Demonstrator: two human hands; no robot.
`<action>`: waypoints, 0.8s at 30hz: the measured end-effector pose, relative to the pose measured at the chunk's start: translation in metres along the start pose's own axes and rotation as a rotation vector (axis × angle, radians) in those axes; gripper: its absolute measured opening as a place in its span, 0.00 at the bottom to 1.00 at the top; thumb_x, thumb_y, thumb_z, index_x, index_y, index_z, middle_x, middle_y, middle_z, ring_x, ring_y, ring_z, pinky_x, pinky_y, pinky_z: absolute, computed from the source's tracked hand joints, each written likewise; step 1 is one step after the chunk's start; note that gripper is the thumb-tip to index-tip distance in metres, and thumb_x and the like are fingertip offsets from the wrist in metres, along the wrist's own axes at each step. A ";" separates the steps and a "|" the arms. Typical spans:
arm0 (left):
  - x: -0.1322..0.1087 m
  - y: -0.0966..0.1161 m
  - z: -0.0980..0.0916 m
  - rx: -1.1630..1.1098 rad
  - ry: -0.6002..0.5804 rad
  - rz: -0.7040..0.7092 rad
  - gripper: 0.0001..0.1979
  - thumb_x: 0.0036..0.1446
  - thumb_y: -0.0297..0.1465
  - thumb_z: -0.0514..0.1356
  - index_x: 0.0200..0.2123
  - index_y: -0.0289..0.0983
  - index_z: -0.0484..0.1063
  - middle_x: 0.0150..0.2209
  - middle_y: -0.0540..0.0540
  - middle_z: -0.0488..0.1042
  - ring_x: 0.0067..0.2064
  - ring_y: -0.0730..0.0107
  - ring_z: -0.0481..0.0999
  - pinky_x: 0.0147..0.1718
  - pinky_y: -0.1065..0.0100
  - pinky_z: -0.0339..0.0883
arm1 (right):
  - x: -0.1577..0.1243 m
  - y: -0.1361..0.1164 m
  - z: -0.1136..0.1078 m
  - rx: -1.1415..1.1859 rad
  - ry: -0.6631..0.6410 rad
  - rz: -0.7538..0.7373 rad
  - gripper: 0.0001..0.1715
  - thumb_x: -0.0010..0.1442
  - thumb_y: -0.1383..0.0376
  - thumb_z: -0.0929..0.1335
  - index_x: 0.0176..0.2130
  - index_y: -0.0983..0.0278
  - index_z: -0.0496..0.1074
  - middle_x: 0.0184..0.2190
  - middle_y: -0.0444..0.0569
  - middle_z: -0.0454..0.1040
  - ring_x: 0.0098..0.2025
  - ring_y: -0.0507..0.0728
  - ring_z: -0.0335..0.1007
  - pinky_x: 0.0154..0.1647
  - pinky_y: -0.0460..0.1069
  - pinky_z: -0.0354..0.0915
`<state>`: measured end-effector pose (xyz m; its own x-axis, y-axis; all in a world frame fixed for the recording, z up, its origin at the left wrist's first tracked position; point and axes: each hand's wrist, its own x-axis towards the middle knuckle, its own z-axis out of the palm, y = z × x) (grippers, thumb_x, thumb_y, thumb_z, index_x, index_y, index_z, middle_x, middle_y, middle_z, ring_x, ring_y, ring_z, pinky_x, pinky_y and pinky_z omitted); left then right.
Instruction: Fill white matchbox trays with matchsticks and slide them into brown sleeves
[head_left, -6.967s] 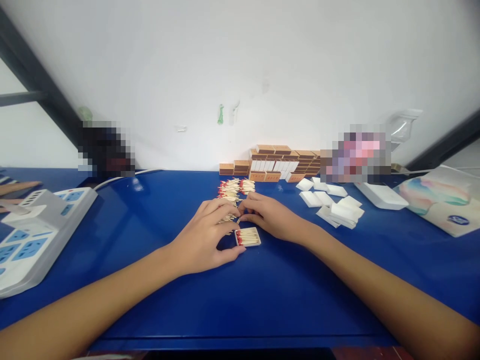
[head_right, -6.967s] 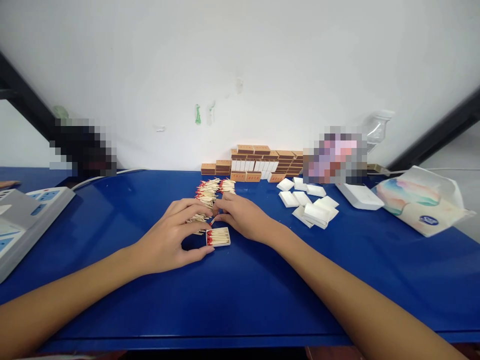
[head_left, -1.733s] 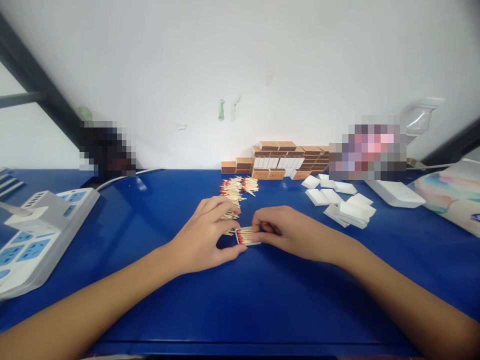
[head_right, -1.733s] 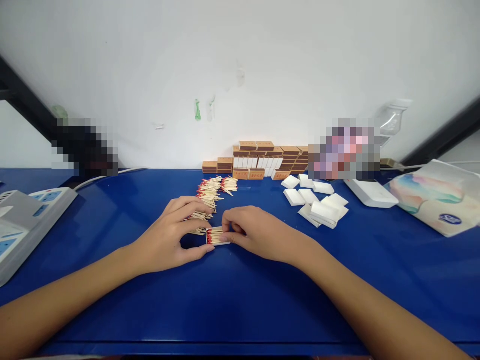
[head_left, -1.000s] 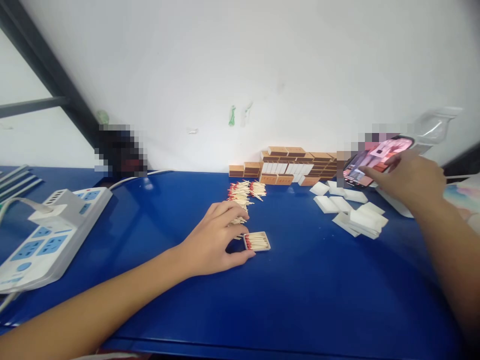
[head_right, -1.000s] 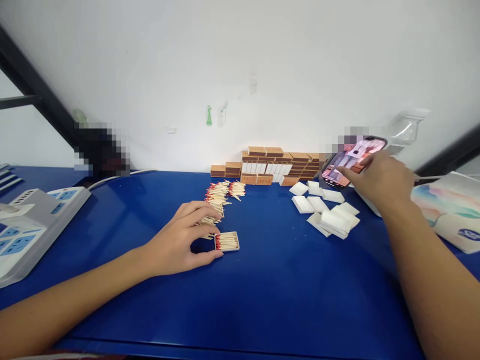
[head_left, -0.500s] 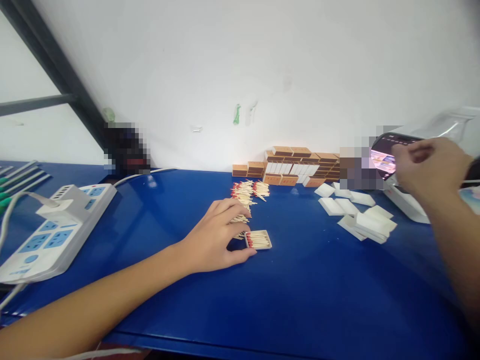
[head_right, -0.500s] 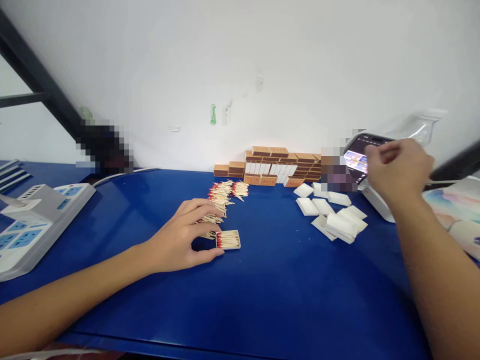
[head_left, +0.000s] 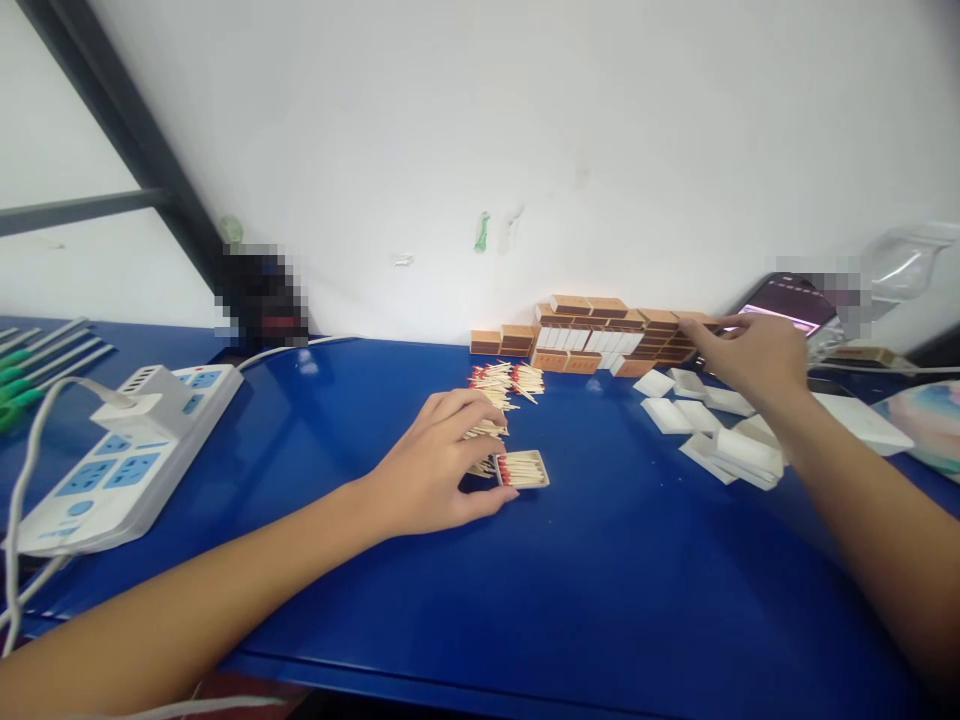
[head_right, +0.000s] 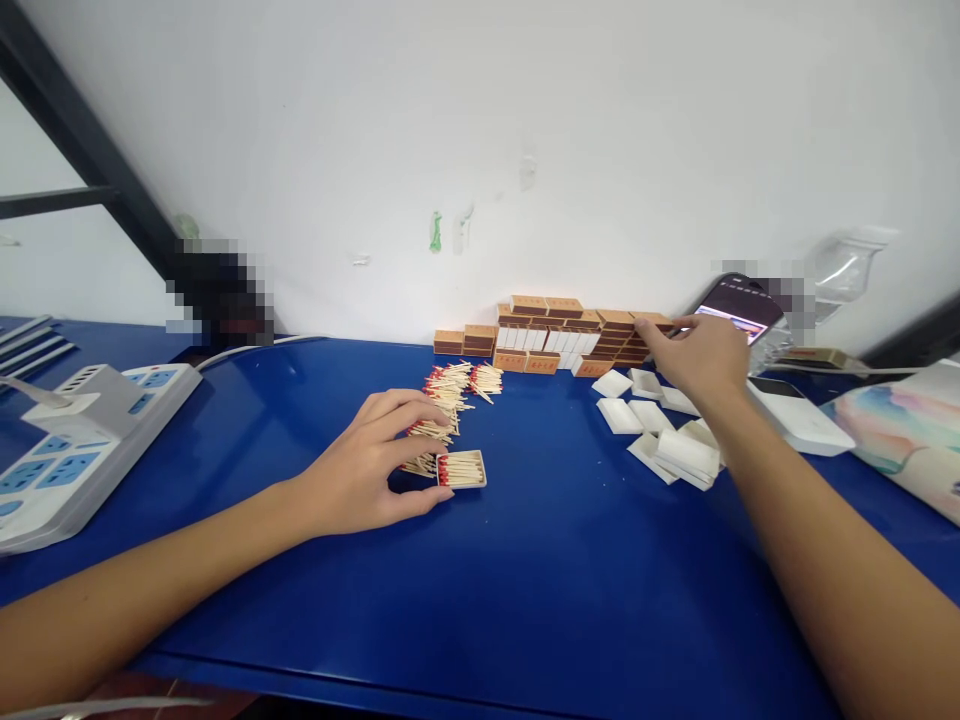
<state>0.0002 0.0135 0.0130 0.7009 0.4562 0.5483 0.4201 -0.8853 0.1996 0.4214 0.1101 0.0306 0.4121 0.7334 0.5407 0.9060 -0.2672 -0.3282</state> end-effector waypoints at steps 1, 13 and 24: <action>0.000 0.000 0.000 0.002 0.003 -0.002 0.14 0.62 0.41 0.68 0.45 0.38 0.79 0.54 0.39 0.77 0.61 0.51 0.71 0.60 0.48 0.64 | -0.001 0.000 -0.001 -0.003 -0.002 0.025 0.21 0.59 0.50 0.72 0.34 0.67 0.79 0.21 0.51 0.72 0.26 0.60 0.63 0.32 0.55 0.59; 0.008 -0.008 -0.011 0.179 0.301 -0.162 0.14 0.61 0.40 0.70 0.44 0.38 0.80 0.41 0.45 0.83 0.48 0.57 0.78 0.50 0.52 0.66 | -0.095 -0.087 -0.063 0.431 0.034 -0.289 0.21 0.60 0.49 0.75 0.44 0.62 0.80 0.33 0.50 0.83 0.33 0.60 0.80 0.38 0.53 0.71; 0.006 -0.006 -0.006 0.181 0.350 -0.149 0.15 0.59 0.41 0.71 0.45 0.38 0.82 0.40 0.44 0.83 0.45 0.59 0.80 0.47 0.54 0.70 | -0.149 -0.121 -0.060 0.412 -0.166 -0.497 0.22 0.64 0.47 0.72 0.48 0.60 0.80 0.30 0.48 0.83 0.24 0.59 0.75 0.30 0.54 0.70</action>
<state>-0.0011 0.0216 0.0198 0.3997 0.4918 0.7735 0.6184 -0.7676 0.1685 0.2560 -0.0040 0.0366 -0.0949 0.8028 0.5887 0.8598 0.3642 -0.3580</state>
